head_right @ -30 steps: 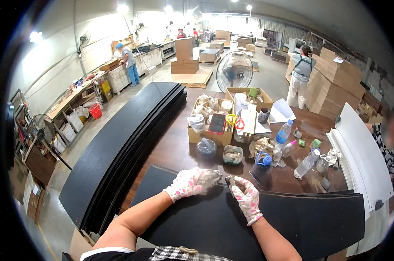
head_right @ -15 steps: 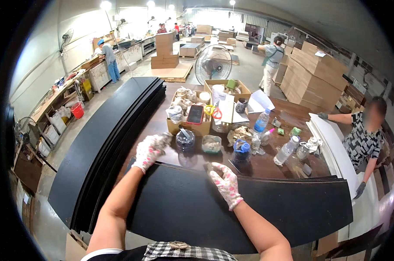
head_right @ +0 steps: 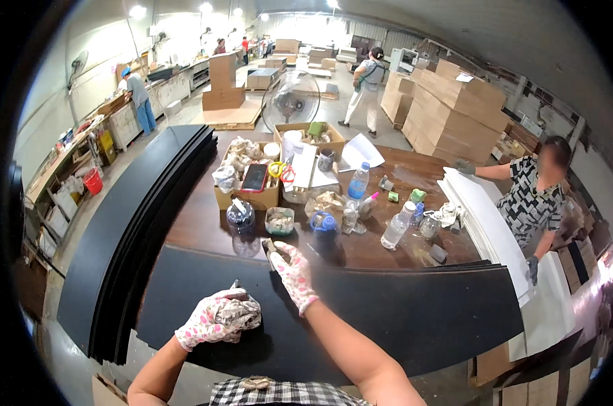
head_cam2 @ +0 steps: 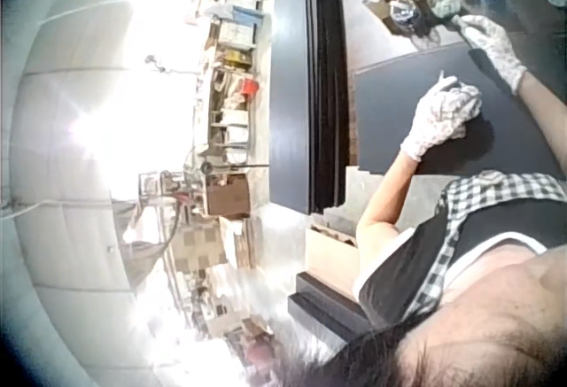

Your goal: The person wipes the edges and surfaces of several dark furniture boards with a cloth, handling them one at a time and placing them on a stack on the work table.

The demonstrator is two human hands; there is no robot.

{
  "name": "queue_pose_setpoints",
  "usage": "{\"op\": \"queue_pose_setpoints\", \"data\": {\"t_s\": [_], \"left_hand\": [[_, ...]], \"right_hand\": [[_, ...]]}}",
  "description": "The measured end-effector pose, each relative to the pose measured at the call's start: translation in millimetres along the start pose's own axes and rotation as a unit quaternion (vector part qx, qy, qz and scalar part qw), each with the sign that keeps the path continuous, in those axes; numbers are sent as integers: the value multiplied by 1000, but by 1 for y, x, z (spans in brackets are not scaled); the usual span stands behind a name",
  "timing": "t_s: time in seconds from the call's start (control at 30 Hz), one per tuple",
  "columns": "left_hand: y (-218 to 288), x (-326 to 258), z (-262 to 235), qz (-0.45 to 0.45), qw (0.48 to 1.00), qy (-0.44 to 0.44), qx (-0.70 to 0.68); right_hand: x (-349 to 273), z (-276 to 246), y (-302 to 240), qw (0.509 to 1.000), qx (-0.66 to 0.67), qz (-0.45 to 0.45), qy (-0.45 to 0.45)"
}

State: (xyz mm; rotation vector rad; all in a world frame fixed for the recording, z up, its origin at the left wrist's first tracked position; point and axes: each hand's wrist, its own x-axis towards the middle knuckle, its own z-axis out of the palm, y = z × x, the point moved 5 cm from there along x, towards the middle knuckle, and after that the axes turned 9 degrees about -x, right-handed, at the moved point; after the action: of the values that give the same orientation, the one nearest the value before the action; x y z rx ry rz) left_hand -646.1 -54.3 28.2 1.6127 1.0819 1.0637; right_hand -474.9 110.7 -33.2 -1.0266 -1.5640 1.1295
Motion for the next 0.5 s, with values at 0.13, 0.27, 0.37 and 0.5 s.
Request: {"op": "queue_pose_setpoints", "data": {"t_s": [0.13,0.27,0.37,0.5], "left_hand": [[-13,-24,-11,-14,996,-7,-87],[4,-48,-48,30,985,9,170],[-15,-75,-76,69,990,91,84],[-62,-88,-75,37,994,102,-19]], "right_hand": [[-2,3,-8,998,35,38,-27],[-3,10,-13,996,53,29,-66],[3,8,-33,992,-66,-44,-94],[29,19,-46,951,-239,-133,-142]]}}
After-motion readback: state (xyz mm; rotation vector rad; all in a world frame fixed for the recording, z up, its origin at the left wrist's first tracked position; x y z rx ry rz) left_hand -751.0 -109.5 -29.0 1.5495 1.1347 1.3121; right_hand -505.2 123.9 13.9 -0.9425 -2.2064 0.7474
